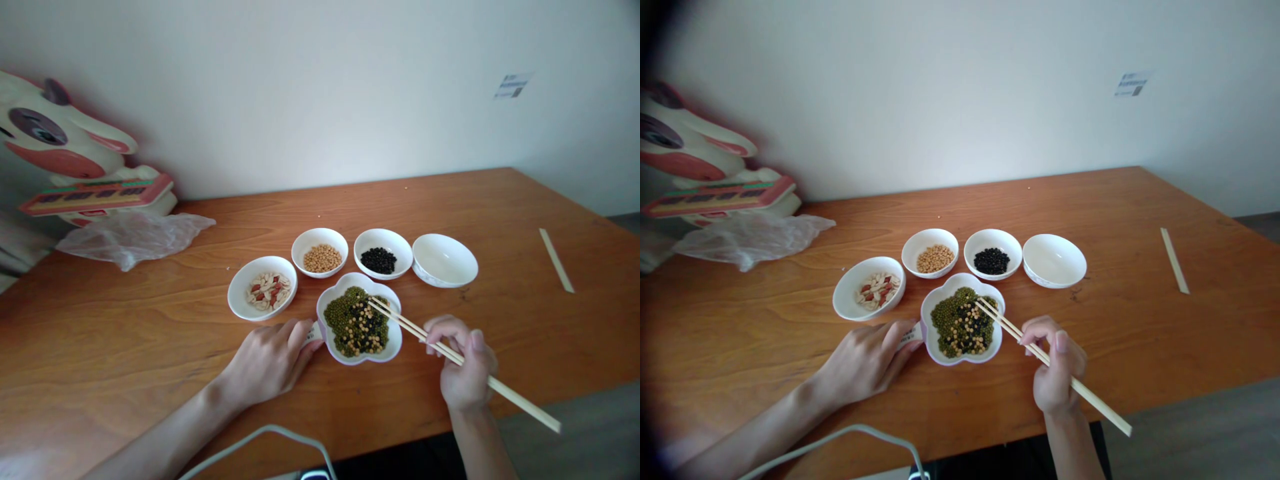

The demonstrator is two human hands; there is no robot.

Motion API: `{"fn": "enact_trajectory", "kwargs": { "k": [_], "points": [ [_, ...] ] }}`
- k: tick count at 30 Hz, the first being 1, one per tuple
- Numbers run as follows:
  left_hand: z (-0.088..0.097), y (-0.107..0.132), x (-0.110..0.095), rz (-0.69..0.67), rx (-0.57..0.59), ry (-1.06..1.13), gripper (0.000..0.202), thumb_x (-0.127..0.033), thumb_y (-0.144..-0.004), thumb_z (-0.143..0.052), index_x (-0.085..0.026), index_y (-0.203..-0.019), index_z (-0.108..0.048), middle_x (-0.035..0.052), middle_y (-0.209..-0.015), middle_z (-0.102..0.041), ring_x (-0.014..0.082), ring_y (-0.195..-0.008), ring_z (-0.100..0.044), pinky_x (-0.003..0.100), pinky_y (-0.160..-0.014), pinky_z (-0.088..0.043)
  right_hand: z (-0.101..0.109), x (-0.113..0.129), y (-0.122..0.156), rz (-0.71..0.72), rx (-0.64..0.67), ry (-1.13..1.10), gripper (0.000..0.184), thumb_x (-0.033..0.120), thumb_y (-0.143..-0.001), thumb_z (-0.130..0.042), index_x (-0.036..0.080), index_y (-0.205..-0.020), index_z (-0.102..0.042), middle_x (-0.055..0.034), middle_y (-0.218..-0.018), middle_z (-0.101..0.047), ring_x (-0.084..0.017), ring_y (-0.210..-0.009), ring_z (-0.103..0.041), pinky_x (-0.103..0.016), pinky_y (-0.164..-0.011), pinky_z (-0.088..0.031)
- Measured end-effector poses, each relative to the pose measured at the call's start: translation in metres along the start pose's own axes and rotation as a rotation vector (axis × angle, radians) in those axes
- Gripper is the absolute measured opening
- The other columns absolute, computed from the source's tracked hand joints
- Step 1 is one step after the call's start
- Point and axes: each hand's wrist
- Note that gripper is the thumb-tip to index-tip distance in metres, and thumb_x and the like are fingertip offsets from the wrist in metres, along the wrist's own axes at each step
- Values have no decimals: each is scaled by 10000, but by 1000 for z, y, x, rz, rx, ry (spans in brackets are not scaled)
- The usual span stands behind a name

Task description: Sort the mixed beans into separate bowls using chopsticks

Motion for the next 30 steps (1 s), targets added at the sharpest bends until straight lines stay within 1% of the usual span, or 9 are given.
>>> {"fn": "enact_trajectory", "kwargs": {
  "k": [3,6,11,14,17,20,22,27,30],
  "points": [
    [3,-1,1,6,11,-23,156,-320,-1128,-445,-205,-1079,-538,21,-746,-707,225,-560,-691,328,-469,-517,0,0,0,7,-5,-16,611,549,-1082,-403,210,-670,-699,-48,-670,-633,-181,-617,-570,-316,-513,-396],
    [4,-5,2,6,-5,-34,145,-316,-1113,-469,-194,-1115,-546,39,-800,-714,224,-616,-702,333,-509,-551,0,-1,0,1,-4,-15,611,550,-1082,-405,209,-674,-707,-51,-674,-637,-183,-617,-573,-315,-514,-400],
    [2,-8,0,-53,-74,-34,262,-252,-1040,-561,-165,-1287,-565,134,-1139,-726,262,-937,-722,388,-753,-645,0,1,0,14,1,-13,630,587,-1069,-415,212,-648,-698,-58,-643,-620,-198,-628,-574,-322,-512,-406],
    [0,-5,-2,-138,-98,-59,398,-228,-981,-633,-203,-1376,-590,153,-1263,-682,314,-1087,-670,467,-885,-631,-1,1,-1,22,2,-12,627,581,-1070,-412,215,-647,-694,-56,-636,-620,-198,-626,-575,-323,-514,-403],
    [-2,0,-4,-173,-163,-74,433,-267,-944,-722,-257,-1367,-629,151,-1329,-653,344,-1175,-617,505,-949,-592,-1,0,-1,28,1,-7,626,591,-1067,-416,218,-648,-695,-52,-613,-606,-205,-641,-585,-324,-517,-403],
    [-4,2,-5,-231,-213,-44,427,-276,-916,-801,-287,-1317,-656,115,-1341,-665,318,-1210,-604,473,-996,-559,-1,0,-1,23,2,1,636,609,-1062,-414,220,-644,-693,-51,-610,-608,-203,-622,-580,-331,-521,-407],
    [-5,1,-6,-267,-211,-27,418,-280,-930,-812,-297,-1320,-662,87,-1304,-689,286,-1199,-611,431,-992,-547,0,-1,0,15,3,5,638,610,-1063,-412,221,-642,-693,-54,-615,-609,-208,-633,-588,-333,-526,-412],
    [-6,-7,-3,-188,-195,90,325,-416,-978,-788,-258,-1246,-695,84,-1210,-706,251,-1100,-633,390,-960,-539,0,-2,1,10,7,4,633,589,-1072,-405,219,-653,-700,-60,-638,-617,-215,-665,-601,-332,-528,-417],
    [-6,-9,0,-169,-226,77,287,-461,-975,-783,-247,-1149,-702,74,-1167,-722,248,-1070,-645,396,-956,-514,0,-2,1,16,10,-4,625,578,-1075,-406,219,-658,-702,-58,-636,-618,-212,-665,-597,-333,-534,-417]
  ]
}}
Point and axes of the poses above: each hand's wrist, its own y-axis away from the middle knuckle, its own z-axis out of the back of the hand, x = y × z
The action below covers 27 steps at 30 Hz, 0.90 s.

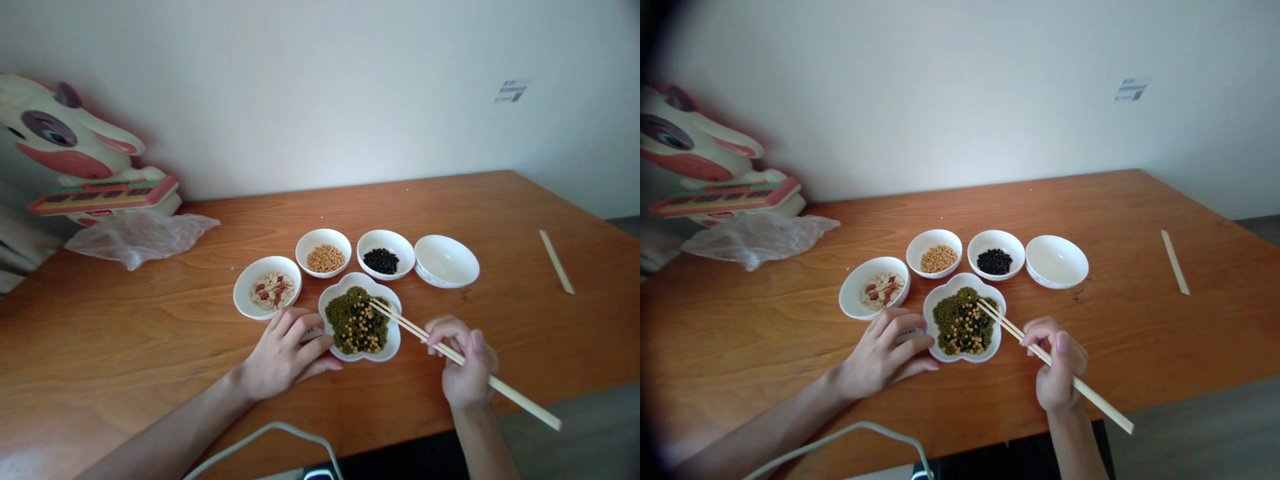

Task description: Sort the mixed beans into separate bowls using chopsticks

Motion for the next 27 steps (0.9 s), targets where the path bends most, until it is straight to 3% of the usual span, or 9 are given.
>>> {"fn": "enact_trajectory", "kwargs": {
  "k": [4,9,13,16,20,27],
  "points": [
    [0,2,1,-30,-18,-54,263,-413,-984,-787,-232,-1146,-686,61,-1135,-754,243,-1041,-655,403,-931,-476,0,0,0,5,3,-8,612,564,-1079,-408,219,-670,-706,-52,-629,-610,-210,-672,-598,-326,-530,-411],
    [-2,4,1,-27,-34,51,225,-277,-993,-779,-226,-1170,-648,53,-1123,-759,230,-1047,-643,391,-926,-484,2,0,0,2,15,-9,605,544,-1086,-402,208,-683,-705,-54,-688,-645,-186,-626,-574,-325,-523,-407],
    [-5,6,3,-4,-83,142,186,-216,-981,-779,-214,-1042,-604,44,-1026,-747,207,-946,-627,373,-862,-468,3,-2,3,-7,26,-7,594,528,-1091,-401,208,-694,-705,-52,-696,-643,-186,-638,-580,-321,-523,-403],
    [-7,6,4,-80,-61,173,139,-158,-998,-719,-215,-974,-595,11,-903,-724,176,-823,-597,363,-808,-425,3,-3,3,-12,41,7,596,527,-1097,-386,206,-705,-702,-53,-712,-646,-186,-642,-577,-323,-532,-403],
    [-6,0,2,-152,-18,190,261,-161,-1006,-663,-203,-791,-522,-22,-731,-638,150,-694,-533,368,-759,-378,-2,3,-4,41,60,16,583,497,-1109,-376,212,-719,-703,-44,-696,-632,-198,-694,-611,-334,-593,-437],
    [-9,-2,3,-260,17,202,340,-194,-1002,-623,-215,-688,-496,-28,-635,-554,149,-610,-480,354,-670,-377,-21,9,-19,67,112,30,576,471,-1124,-359,215,-749,-714,-37,-718,-632,-197,-734,-629,-342,-652,-447]
  ]
}}
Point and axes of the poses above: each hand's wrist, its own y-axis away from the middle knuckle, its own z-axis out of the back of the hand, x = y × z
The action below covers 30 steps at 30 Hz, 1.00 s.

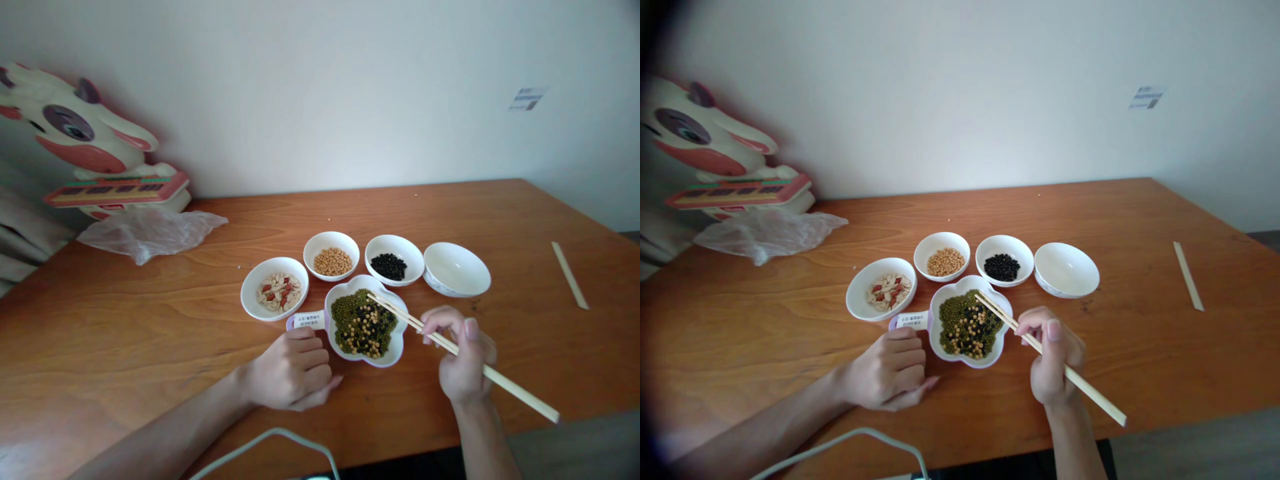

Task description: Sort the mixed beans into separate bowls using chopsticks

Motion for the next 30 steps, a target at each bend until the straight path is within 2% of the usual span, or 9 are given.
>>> {"fn": "enact_trajectory", "kwargs": {
  "k": [3,9,13,17,20,23,27,30],
  "points": [
    [0,2,0,-5,-22,-15,344,-196,-983,-642,-216,-672,-497,-26,-617,-548,154,-602,-471,361,-650,-367,-3,-5,5,7,-2,-6,565,447,-1126,-359,214,-753,-713,-31,-719,-638,-183,-717,-622,-328,-637,-446],
    [6,1,3,100,-107,29,342,-146,-945,-635,-210,-659,-460,-36,-583,-538,142,-582,-434,374,-664,-349,6,-12,16,8,38,-5,532,393,-1132,-347,210,-777,-698,-31,-750,-647,-174,-727,-623,-316,-602,-436],
    [4,-1,4,59,-40,52,347,-167,-951,-636,-212,-654,-463,-29,-585,-538,146,-587,-458,379,-670,-364,8,-13,17,12,105,-15,473,328,-1131,-346,213,-843,-703,-31,-810,-662,-167,-727,-609,-327,-632,-449],
    [0,1,2,-8,-2,33,355,-180,-958,-644,-224,-654,-466,-27,-590,-517,149,-557,-451,364,-589,-327,7,-14,19,22,149,3,433,298,-1130,-350,216,-893,-704,-38,-869,-682,-166,-729,-607,-331,-628,-448],
    [-2,4,0,-4,36,57,264,-218,-990,-637,-221,-745,-540,-23,-623,-540,157,-558,-469,357,-533,-300,7,-13,19,23,144,13,441,298,-1133,-340,219,-891,-700,-36,-858,-676,-165,-716,-601,-335,-635,-446],
    [-1,4,-1,92,95,151,186,-262,-1054,-578,-187,-886,-606,5,-708,-622,164,-600,-537,342,-538,-371,7,-12,19,24,143,16,434,301,-1134,-344,221,-897,-699,-31,-853,-671,-162,-706,-596,-338,-653,-451],
    [1,2,-4,297,201,237,292,-294,-1129,-489,-169,-919,-649,43,-823,-708,174,-708,-651,319,-642,-475,7,-12,20,23,149,38,429,299,-1137,-347,222,-901,-697,-26,-883,-673,-147,-701,-589,-327,-645,-453],
    [-1,2,-8,421,209,262,292,-273,-1140,-480,-168,-979,-699,41,-857,-742,173,-749,-696,305,-687,-502,7,-12,19,20,174,61,412,292,-1139,-357,222,-908,-691,-19,-877,-665,-136,-693,-578,-306,-612,-442]
  ]
}}
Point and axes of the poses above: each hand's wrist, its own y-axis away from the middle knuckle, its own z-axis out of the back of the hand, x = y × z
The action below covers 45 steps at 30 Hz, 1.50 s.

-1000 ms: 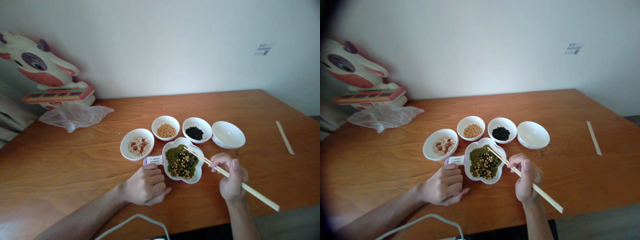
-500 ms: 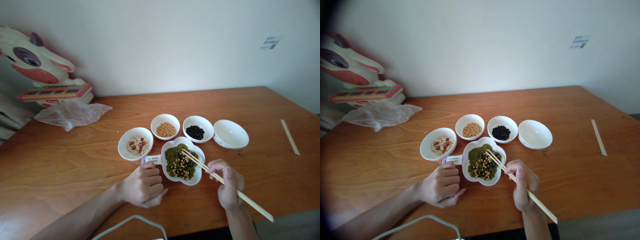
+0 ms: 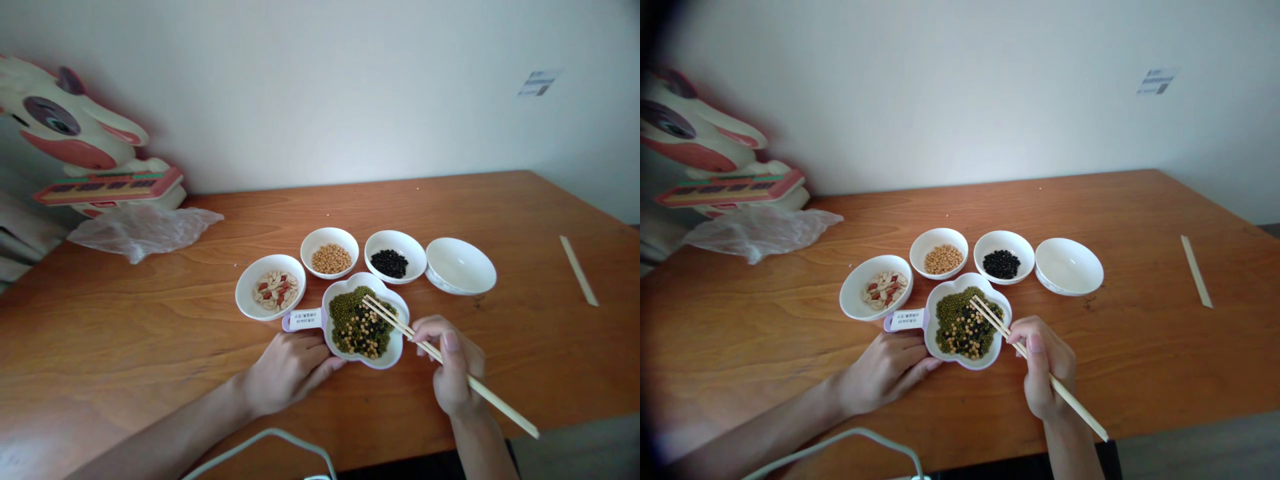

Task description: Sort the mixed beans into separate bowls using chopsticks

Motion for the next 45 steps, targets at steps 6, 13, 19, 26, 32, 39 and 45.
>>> {"fn": "enact_trajectory", "kwargs": {
  "k": [6,13,19,26,32,39,45],
  "points": [
    [-4,1,-1,18,-14,-17,270,-282,-1130,-516,-163,-1029,-736,49,-881,-760,188,-784,-722,320,-723,-530,-1,-2,-1,-3,6,-1,406,287,-1139,-365,218,-899,-685,-22,-869,-666,-132,-667,-562,-297,-599,-441],
    [0,-2,0,-39,1,-33,284,-263,-1124,-508,-168,-981,-734,57,-876,-743,180,-775,-691,319,-721,-533,-1,-3,0,-24,-20,30,432,340,-1135,-380,208,-876,-699,-43,-863,-695,-145,-638,-572,-301,-573,-443],
    [0,-2,1,-33,21,-21,279,-257,-1126,-503,-166,-985,-726,54,-899,-738,176,-786,-688,317,-728,-524,1,-6,2,-36,-24,87,464,360,-1139,-381,207,-856,-716,-36,-819,-696,-138,-620,-575,-293,-574,-459],
    [1,-2,0,-35,19,-25,286,-259,-1127,-501,-167,-958,-713,49,-891,-737,178,-784,-685,322,-729,-514,1,-6,3,-27,-78,74,490,341,-1145,-363,203,-850,-729,-39,-805,-719,-133,-615,-591,-286,-547,-450],
    [1,-2,-1,-27,25,-33,271,-256,-1126,-506,-170,-997,-728,56,-903,-738,187,-812,-700,336,-752,-526,-1,2,2,-32,-162,-41,511,373,-1137,-365,201,-831,-735,-61,-803,-717,-167,-639,-612,-319,-556,-464],
    [1,-3,-2,-56,-17,-53,248,-250,-1124,-501,-172,-999,-701,52,-893,-741,174,-768,-683,316,-713,-528,-8,14,-10,148,-207,-34,523,346,-1127,-334,206,-851,-756,-74,-789,-705,-218,-741,-684,-347,-574,-487],
    [-5,-2,-2,-99,-60,-152,278,-249,-1119,-500,-169,-962,-716,59,-858,-731,187,-757,-675,326,-692,-536,-36,26,-40,384,-241,6,469,291,-1113,-349,216,-884,-751,-69,-759,-697,-237,-751,-708,-373,-598,-513]
  ]
}}
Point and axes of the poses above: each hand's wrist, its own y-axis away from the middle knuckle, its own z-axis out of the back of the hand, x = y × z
